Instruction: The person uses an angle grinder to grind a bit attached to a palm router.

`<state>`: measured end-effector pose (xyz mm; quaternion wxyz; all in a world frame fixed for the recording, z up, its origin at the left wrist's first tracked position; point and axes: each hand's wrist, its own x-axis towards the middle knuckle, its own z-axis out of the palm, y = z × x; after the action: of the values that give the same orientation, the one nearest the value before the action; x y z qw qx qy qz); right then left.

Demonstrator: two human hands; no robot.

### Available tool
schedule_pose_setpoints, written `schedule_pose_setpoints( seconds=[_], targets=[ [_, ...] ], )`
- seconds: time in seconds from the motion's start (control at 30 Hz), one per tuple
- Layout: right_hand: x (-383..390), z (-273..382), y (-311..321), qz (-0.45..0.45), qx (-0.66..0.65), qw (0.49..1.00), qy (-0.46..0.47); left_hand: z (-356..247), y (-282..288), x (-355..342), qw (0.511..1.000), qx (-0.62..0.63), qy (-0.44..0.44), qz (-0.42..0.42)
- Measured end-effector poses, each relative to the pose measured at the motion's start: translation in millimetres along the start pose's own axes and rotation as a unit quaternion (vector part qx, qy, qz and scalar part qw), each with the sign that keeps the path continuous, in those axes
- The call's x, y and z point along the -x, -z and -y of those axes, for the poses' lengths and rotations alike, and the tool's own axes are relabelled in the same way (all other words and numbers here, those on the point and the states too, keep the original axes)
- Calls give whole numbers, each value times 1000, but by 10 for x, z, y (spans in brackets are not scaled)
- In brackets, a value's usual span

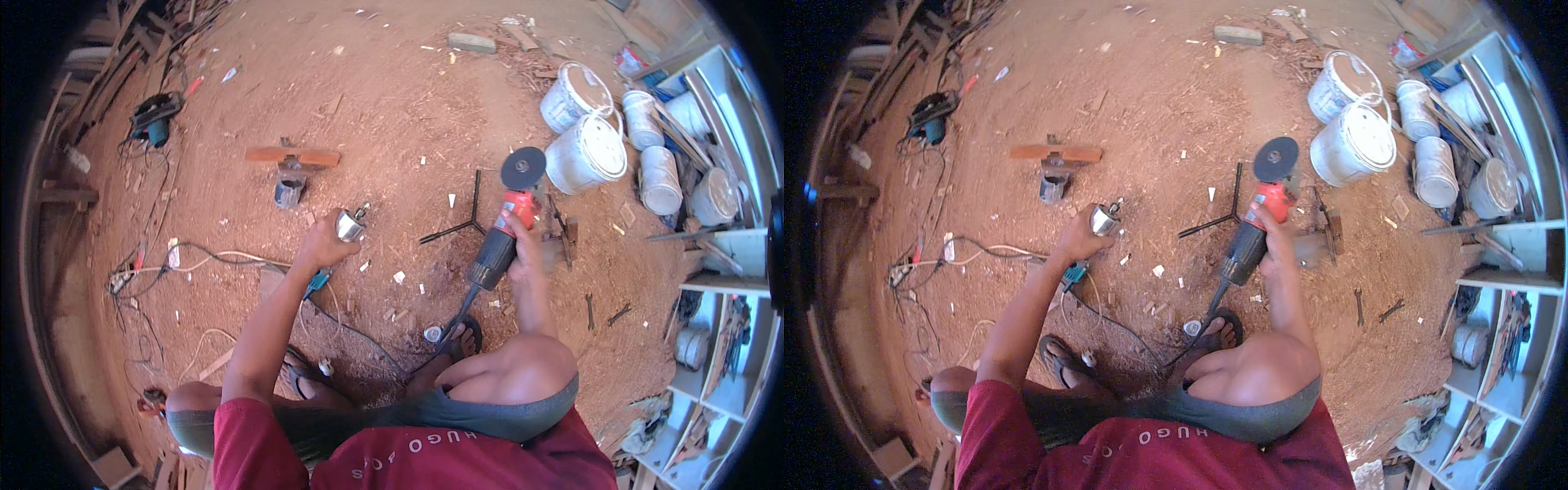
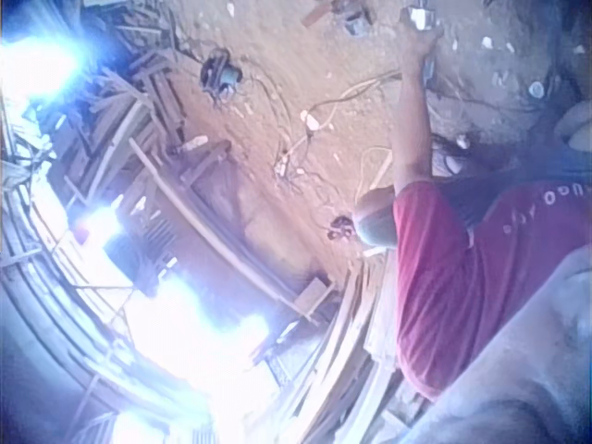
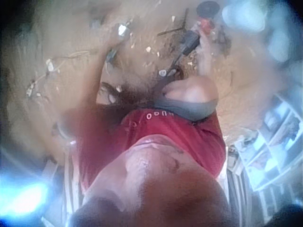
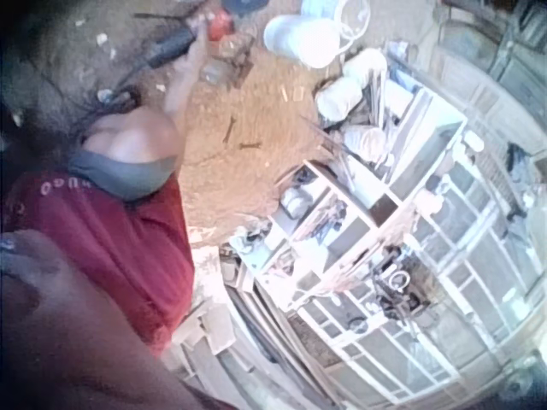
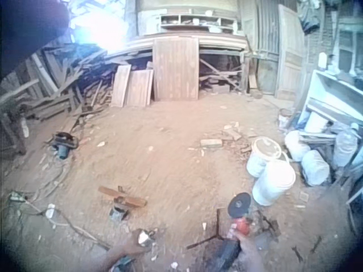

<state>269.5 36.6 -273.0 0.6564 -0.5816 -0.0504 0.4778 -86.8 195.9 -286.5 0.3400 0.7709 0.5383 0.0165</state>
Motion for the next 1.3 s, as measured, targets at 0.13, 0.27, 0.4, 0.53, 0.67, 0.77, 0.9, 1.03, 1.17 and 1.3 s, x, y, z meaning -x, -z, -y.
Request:
schedule_pose_setpoints(
  seconds=[0.13,0.27,0.4,0.53,0.67,0.77,0.9,1.03,1.17,1.3],
  targets=[
    [-59,-74,136,-25,8,998,65,151,-72,16,1000,2,1,-11],
    [-49,-81,257,-20,3,998,52,135,-59,-6,999,-5,42,12],
    [-130,-168,399,-14,-11,999,37,-34,-99,-123,998,-28,41,30],
    [-151,-283,431,41,-63,995,-59,-92,-228,-419,996,-75,5,48],
    [-221,-452,409,46,-45,989,-135,-263,-319,-816,986,-148,-48,54],
    [-298,-595,380,23,40,995,-88,-347,-435,-1161,977,-194,-77,31],
    [-278,-602,307,63,-13,990,-129,-481,-495,-1463,975,-192,-106,30],
    [-212,-515,13,89,-111,976,-162,-494,-554,-1645,974,-190,-123,34],
    [-418,-724,16,72,26,988,-131,-567,-553,-1686,971,-208,-88,71],
    [-542,-812,-232,45,110,992,-51,-172,-556,-1396,943,-239,-203,-109]
  ],
)
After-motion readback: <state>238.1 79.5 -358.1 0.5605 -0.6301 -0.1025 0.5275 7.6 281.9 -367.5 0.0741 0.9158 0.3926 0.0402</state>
